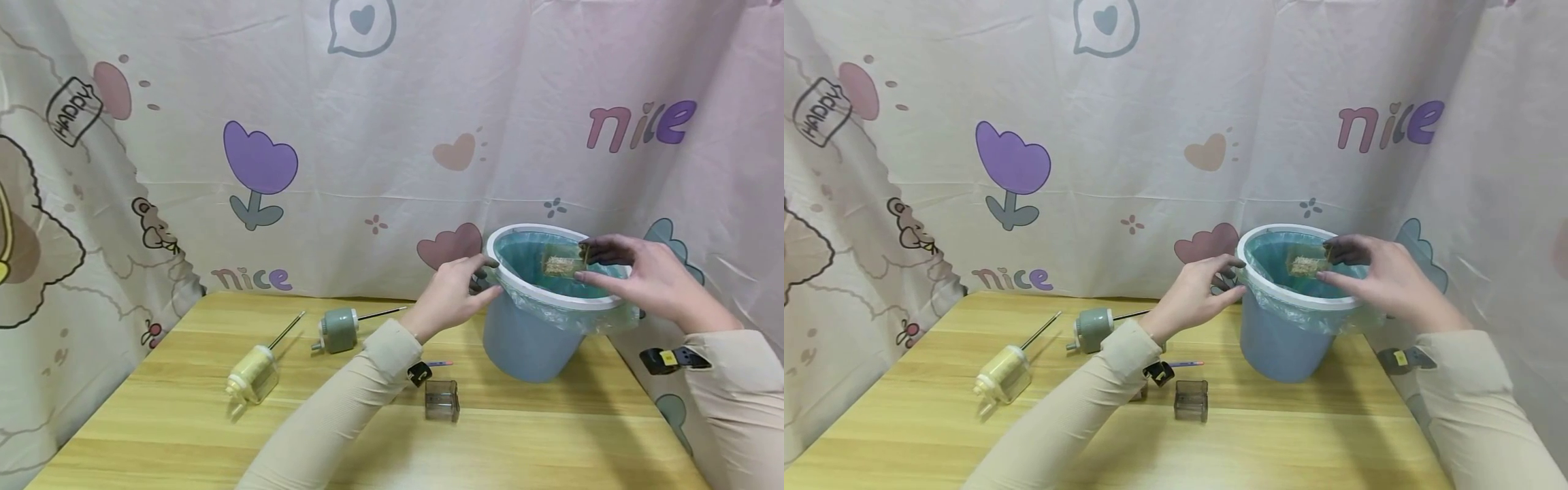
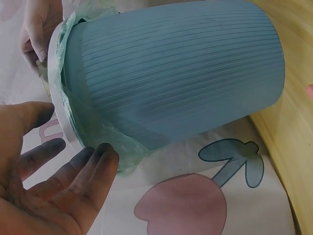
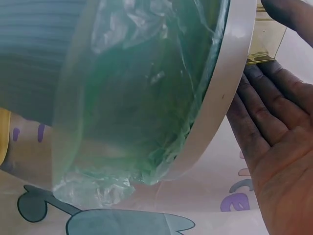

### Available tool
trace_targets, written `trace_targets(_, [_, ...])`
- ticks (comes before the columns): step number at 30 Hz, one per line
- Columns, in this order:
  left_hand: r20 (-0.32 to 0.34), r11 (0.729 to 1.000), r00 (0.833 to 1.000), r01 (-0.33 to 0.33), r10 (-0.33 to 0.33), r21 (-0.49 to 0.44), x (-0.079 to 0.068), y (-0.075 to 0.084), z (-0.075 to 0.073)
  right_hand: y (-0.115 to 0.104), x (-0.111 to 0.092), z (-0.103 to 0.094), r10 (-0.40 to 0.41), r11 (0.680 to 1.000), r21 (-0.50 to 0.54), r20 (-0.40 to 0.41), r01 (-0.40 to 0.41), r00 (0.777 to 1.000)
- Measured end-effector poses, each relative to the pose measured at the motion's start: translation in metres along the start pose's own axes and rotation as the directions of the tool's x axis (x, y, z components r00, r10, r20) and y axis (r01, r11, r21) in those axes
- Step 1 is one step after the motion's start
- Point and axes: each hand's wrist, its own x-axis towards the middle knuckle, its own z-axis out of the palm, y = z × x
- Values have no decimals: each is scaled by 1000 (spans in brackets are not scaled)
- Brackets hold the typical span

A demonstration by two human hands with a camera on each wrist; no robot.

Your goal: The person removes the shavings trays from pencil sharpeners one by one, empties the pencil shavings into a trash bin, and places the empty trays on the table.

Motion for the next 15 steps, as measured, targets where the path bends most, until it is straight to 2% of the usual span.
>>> trace_targets(9, [6, 1000, 1000, 15, -15, 5, 3, 0, 2, 1, 10, -3, -12, 1000, -26, 36, 13, 999])
trace_targets(15, [-46, 1000, 999, 8, -8, 12, 5, 0, 4, 4, 17, -5, -15, 999, -47, 68, 18, 998])
